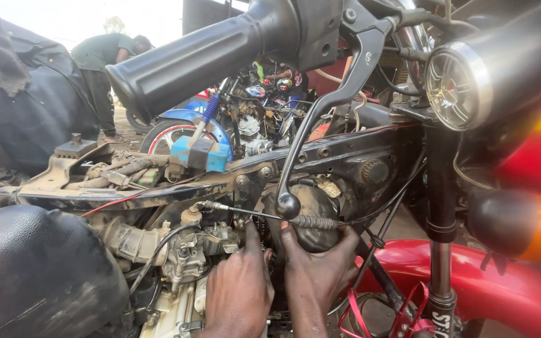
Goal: Adjusting engine components with a tool and installing a plastic engine cover on a motorcycle.
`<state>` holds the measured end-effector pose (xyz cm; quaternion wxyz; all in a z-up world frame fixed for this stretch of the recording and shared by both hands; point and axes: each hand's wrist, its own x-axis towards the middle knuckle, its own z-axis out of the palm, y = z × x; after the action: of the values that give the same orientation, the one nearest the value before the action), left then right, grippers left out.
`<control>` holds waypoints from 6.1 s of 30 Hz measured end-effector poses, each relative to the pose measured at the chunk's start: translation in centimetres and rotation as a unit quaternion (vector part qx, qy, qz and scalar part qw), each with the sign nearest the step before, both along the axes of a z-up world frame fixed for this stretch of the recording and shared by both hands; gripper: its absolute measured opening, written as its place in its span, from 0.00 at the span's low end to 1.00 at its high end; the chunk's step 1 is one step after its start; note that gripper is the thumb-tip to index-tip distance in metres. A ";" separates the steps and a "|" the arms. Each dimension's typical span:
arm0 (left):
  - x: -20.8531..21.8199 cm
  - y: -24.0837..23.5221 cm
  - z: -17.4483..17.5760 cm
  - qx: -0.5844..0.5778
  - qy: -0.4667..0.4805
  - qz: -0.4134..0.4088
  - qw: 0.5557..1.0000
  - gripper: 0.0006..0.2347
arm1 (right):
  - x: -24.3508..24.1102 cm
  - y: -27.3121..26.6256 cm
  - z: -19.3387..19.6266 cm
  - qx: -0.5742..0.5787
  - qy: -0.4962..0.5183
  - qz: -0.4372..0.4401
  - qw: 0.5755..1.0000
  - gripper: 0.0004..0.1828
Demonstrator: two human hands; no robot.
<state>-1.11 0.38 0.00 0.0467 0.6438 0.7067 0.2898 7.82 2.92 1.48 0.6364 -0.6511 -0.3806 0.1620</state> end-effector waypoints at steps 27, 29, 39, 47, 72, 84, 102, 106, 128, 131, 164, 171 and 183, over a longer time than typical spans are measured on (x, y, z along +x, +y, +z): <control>0.5 1.4 -1.0 0.008 -0.013 0.018 1.000 0.29 | 1.3 0.3 2.7 0.072 0.056 0.145 0.985 0.45; 0.5 1.8 -1.1 0.015 -0.016 0.018 1.000 0.28 | 1.4 1.2 1.7 0.085 0.046 0.140 0.986 0.45; 0.6 1.9 -0.6 0.001 -0.022 0.027 0.999 0.28 | 1.8 2.3 0.9 0.164 0.200 0.224 0.939 0.46; 0.1 2.2 -0.7 -0.017 -0.024 0.008 1.000 0.31 | 0.4 2.8 0.7 0.138 0.108 0.126 0.977 0.45; 1.2 2.6 -0.2 -0.034 -0.051 0.018 0.998 0.24 | 2.0 3.4 0.9 0.067 -0.001 0.106 0.992 0.51; 2.1 2.3 -0.4 -0.015 -0.031 0.059 0.998 0.30 | 3.3 0.2 5.1 -0.117 -0.032 0.142 0.982 0.57; 1.9 2.5 -0.5 0.008 -0.033 0.032 0.999 0.17 | 3.4 1.8 3.8 -0.090 -0.121 0.120 0.981 0.56; 2.0 2.4 -0.6 0.014 -0.025 0.031 0.999 0.21 | 3.7 2.4 1.7 -0.006 -0.004 0.129 0.992 0.61; 1.2 2.5 -1.1 0.013 -0.033 0.029 0.999 0.25 | 1.7 2.6 0.4 0.123 0.038 0.090 0.988 0.48; 1.0 2.4 -1.2 0.019 -0.030 0.035 0.999 0.24 | 1.0 1.5 1.3 0.077 0.076 0.086 0.990 0.51; 0.5 3.3 -0.3 -0.056 -0.048 0.028 0.997 0.33 | 0.3 0.6 6.0 -0.158 -0.026 0.158 0.974 0.63; 1.0 1.9 1.1 -0.107 -0.062 0.041 0.991 0.40 | 0.5 2.3 4.8 -0.006 -0.019 0.107 0.994 0.36; 1.4 0.5 2.0 -0.060 0.007 0.030 0.998 0.40 | 2.0 8.6 1.4 0.160 0.242 0.150 0.945 0.36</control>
<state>0.32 0.85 2.00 0.0717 0.6207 0.7418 0.2436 9.82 11.50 2.84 0.7734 -0.4171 -0.3295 0.3456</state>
